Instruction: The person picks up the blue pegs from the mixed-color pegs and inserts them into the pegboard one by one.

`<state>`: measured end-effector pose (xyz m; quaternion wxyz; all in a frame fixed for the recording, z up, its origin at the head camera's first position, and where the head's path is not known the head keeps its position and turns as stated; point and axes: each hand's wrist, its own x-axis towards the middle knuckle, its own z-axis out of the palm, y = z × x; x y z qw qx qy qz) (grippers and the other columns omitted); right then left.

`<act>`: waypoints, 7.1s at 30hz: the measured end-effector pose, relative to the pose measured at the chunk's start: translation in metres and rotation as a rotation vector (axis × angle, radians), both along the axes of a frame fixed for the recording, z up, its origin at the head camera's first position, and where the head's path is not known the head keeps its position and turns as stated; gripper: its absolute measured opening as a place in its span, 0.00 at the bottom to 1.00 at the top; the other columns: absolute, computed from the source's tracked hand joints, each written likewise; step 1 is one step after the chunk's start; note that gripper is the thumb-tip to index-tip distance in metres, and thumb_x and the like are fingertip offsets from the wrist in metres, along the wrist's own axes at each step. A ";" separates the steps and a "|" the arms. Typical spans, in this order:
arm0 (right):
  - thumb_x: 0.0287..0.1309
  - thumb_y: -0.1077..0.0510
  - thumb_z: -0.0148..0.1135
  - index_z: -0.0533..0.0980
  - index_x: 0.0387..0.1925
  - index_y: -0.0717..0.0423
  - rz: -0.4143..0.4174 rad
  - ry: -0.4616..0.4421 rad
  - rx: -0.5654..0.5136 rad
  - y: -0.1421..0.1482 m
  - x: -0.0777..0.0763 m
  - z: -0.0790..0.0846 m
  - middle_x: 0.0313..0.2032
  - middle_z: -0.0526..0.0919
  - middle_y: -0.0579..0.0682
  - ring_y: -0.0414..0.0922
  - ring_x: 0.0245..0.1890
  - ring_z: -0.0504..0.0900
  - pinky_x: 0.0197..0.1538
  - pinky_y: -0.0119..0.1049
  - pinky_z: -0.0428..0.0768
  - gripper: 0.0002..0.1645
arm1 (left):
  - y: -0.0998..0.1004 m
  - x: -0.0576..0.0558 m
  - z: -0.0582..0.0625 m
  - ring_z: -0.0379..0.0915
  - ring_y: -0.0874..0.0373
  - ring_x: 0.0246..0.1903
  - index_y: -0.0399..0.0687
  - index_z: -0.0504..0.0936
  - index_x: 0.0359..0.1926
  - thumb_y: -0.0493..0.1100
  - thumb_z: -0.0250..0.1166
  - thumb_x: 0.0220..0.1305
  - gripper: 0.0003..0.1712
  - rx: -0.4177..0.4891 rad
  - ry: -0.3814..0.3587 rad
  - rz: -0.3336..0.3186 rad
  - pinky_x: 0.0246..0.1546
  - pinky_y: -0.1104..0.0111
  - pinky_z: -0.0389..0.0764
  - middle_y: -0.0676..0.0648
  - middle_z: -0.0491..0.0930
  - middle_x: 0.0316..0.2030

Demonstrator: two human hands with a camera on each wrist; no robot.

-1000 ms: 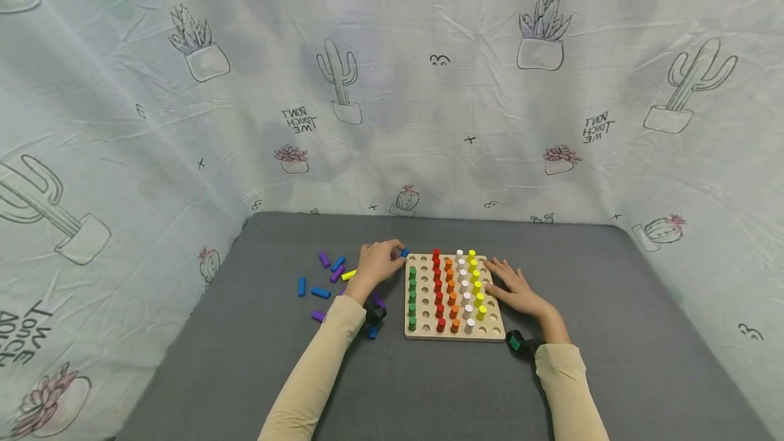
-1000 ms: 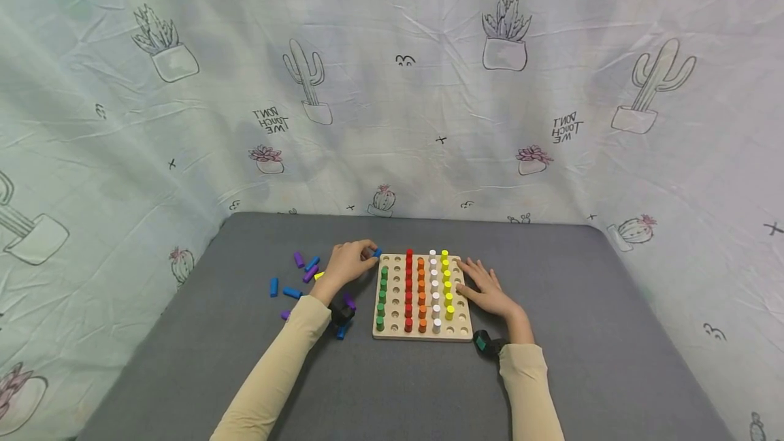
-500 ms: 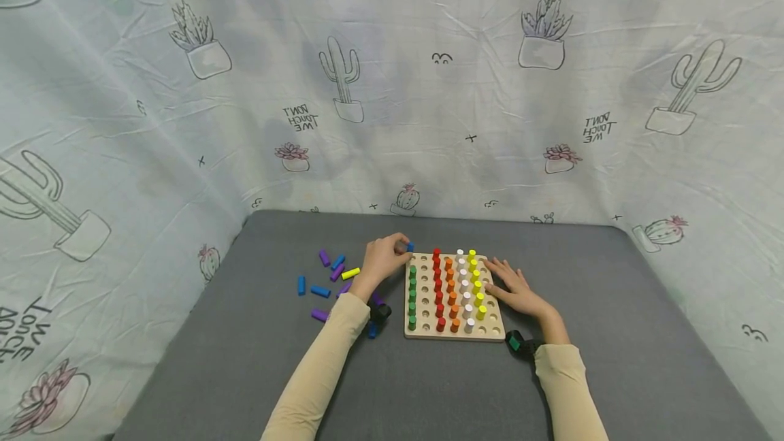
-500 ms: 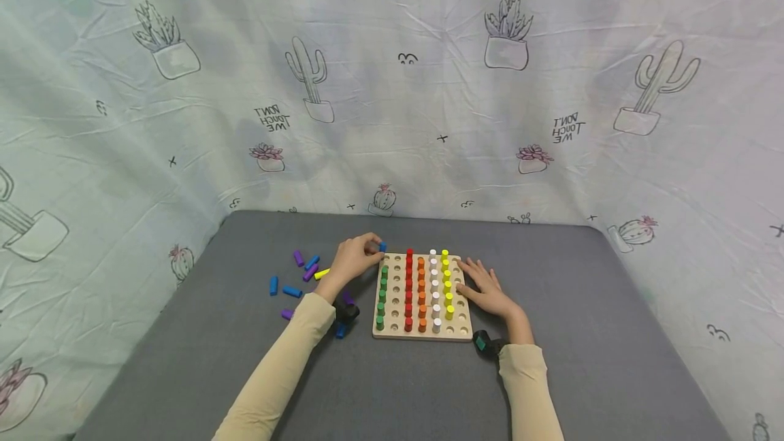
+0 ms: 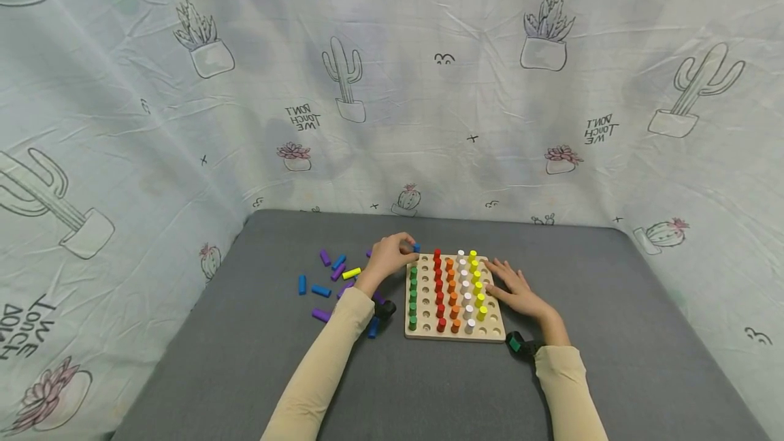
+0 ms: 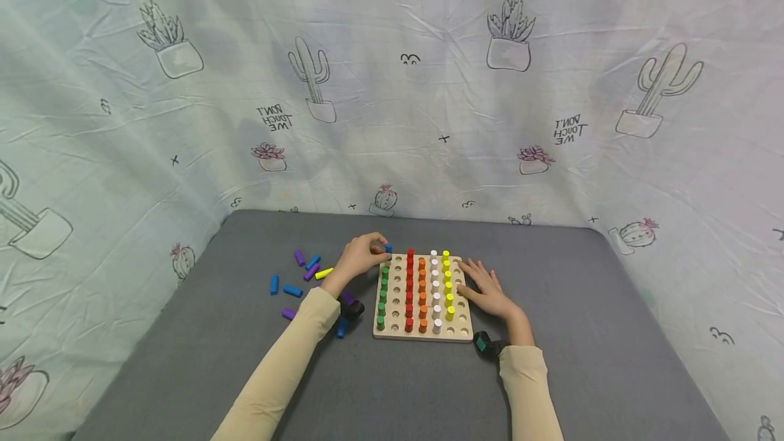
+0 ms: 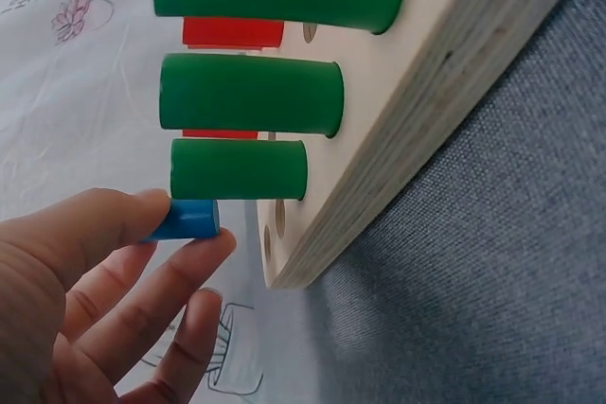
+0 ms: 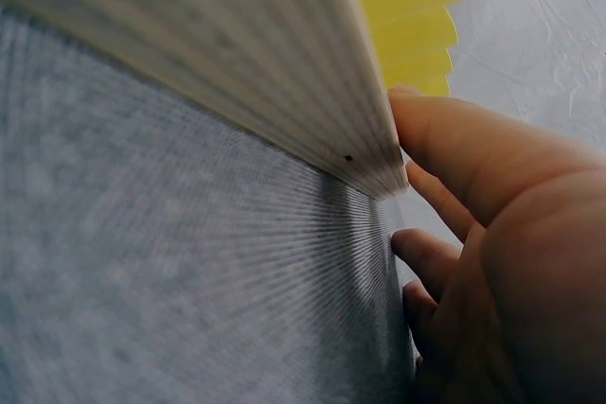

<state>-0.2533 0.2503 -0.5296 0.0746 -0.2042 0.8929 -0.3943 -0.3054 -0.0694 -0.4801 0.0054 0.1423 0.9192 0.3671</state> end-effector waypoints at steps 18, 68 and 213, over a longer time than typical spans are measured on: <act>0.65 0.51 0.51 0.51 0.70 0.57 -0.004 0.009 0.010 0.000 0.000 -0.001 0.70 0.45 0.66 0.64 0.70 0.34 0.65 0.64 0.29 0.37 | 0.007 -0.011 -0.004 0.76 0.55 0.39 0.47 0.79 0.44 0.46 0.65 0.59 0.14 0.033 -0.042 -0.113 0.48 0.56 0.70 0.48 0.81 0.38; 0.65 0.49 0.51 0.51 0.70 0.56 -0.021 0.006 0.008 0.000 0.001 -0.001 0.70 0.46 0.66 0.64 0.70 0.34 0.65 0.63 0.29 0.37 | 0.017 -0.015 -0.006 0.76 0.56 0.40 0.50 0.82 0.40 0.48 0.65 0.58 0.11 -0.060 -0.031 -0.089 0.57 0.48 0.62 0.52 0.82 0.36; 0.65 0.48 0.51 0.52 0.70 0.56 -0.041 0.011 0.006 0.001 0.003 -0.004 0.70 0.47 0.65 0.63 0.70 0.35 0.65 0.63 0.29 0.37 | -0.066 0.098 0.013 0.65 0.66 0.20 0.52 0.79 0.30 0.50 0.70 0.51 0.11 -0.390 -0.019 -0.254 0.34 0.61 0.65 0.60 0.72 0.19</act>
